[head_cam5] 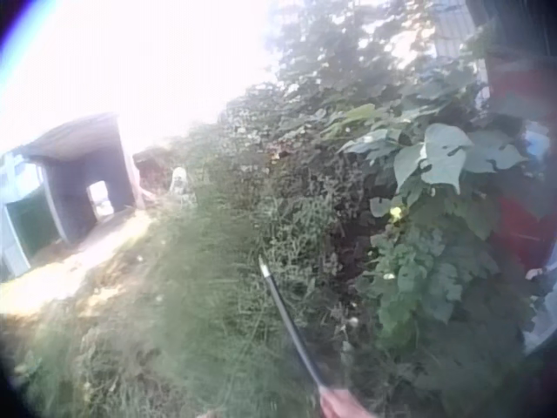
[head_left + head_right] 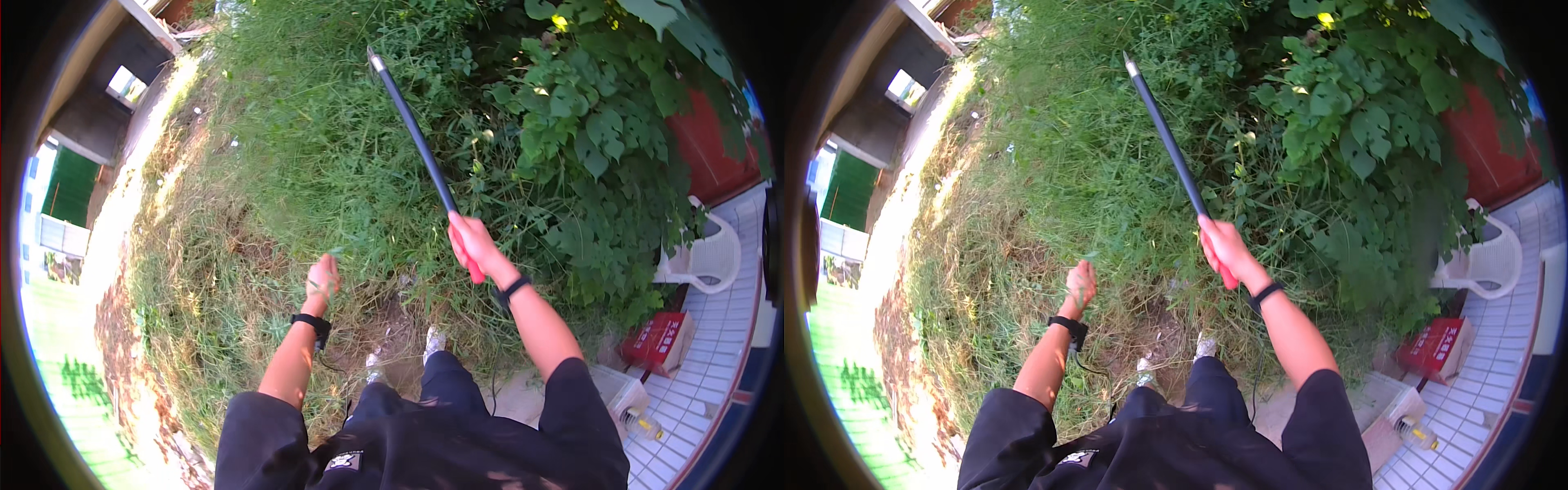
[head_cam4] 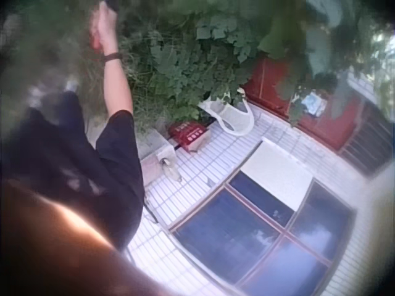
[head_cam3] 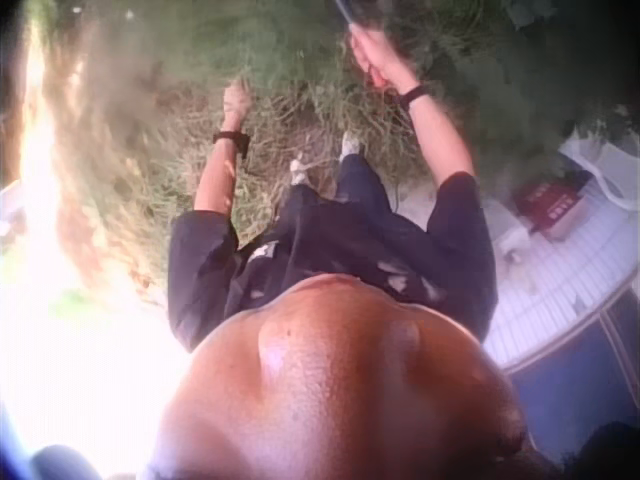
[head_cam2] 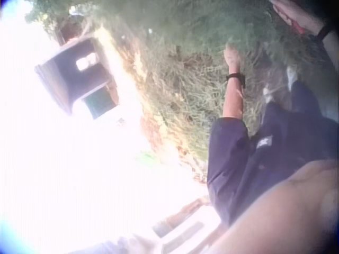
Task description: The person clears tall grass and weeds from an outdoor patch by a building wall, cutting the growth using a sickle and pulling the cut pieces away by hand.
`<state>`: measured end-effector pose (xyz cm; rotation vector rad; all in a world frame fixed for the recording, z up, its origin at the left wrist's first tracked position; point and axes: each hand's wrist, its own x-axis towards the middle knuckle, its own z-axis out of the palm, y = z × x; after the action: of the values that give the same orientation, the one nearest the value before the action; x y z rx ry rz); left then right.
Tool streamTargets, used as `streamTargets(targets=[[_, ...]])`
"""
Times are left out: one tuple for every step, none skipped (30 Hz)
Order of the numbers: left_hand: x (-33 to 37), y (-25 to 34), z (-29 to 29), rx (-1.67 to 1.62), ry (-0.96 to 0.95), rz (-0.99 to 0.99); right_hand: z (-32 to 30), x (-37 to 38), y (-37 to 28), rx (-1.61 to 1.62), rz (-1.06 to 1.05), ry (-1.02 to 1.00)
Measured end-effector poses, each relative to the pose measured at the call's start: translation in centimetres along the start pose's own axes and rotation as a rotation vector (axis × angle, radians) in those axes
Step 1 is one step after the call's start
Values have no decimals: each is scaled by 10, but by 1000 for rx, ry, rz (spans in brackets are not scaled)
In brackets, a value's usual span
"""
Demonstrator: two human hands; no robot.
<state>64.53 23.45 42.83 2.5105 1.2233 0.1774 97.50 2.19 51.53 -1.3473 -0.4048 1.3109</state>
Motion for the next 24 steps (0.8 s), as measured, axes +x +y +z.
streamTargets(targets=[[0, 7, 0, -3, 7, -51, 8, 36, -17, 6, 23, -19], [2, 18, 3, -13, 14, -96, 10, 72, -33, -36, 36, -20], [4, 26, 3, -75, -30, -148, 12, 105, -47, -75, 49, -14], [6, 33, 1, -93, 3, -133, 15, 136, -62, -106, 60, -7], [4, 36, 0, -103, 33, -119, 19, 162, -74, -131, 73, -3], [2, 35, -1, -87, 67, -123, 29, 182, -83, -175, 39, -3], [-1, 36, -2, -73, 100, -125, 38, 197, -88, -240, 24, 44], [-9, 30, 0, 69, 386, 141, 49, 215, -95, -291, 19, 78], [-9, 35, -2, 61, 378, 281, 44, 233, -97, -358, 23, 134], [-6, 44, 1, 25, 249, 131, 36, 249, -102, -385, 4, 175], [-8, 38, -5, 32, 174, 41, 51, 251, -102, -405, -9, 203], [-7, 40, -8, 28, 106, -40, 55, 255, -105, -411, -6, 214], [-4, 41, -8, -5, 66, -106, 55, 258, -110, -420, -1, 232], [-1, 47, -1, -51, 23, -164, 42, 264, -113, -340, -4, 191], [1, 48, 6, -105, 82, -108, 27, 271, -114, -321, -23, 186], [13, 39, 18, -232, 11, -234, -1, 266, -108, -369, -39, 139], [19, 42, 23, -166, -44, -199, -49, 253, -87, -428, -21, 106], [12, 10, 9, -29, -89, -212, -49, 209, -31, -298, -102, -24], [-2, -54, -26, 92, 89, -55, -17, 149, 0, -353, 145, 5], [10, -39, -28, 18, 65, -113, -67, 87, 56, -296, 286, 114], [16, -10, -42, -13, -4, -182, -94, 14, 84, -308, 423, 231], [23, -21, -32, 31, 109, -55, -114, -40, 99, -239, 466, 302], [32, -19, -19, -5, 40, -31, -126, -90, 107, -110, 457, 344], [32, -5, -9, 8, -1, 34, -124, -128, 98, 29, 435, 392]])
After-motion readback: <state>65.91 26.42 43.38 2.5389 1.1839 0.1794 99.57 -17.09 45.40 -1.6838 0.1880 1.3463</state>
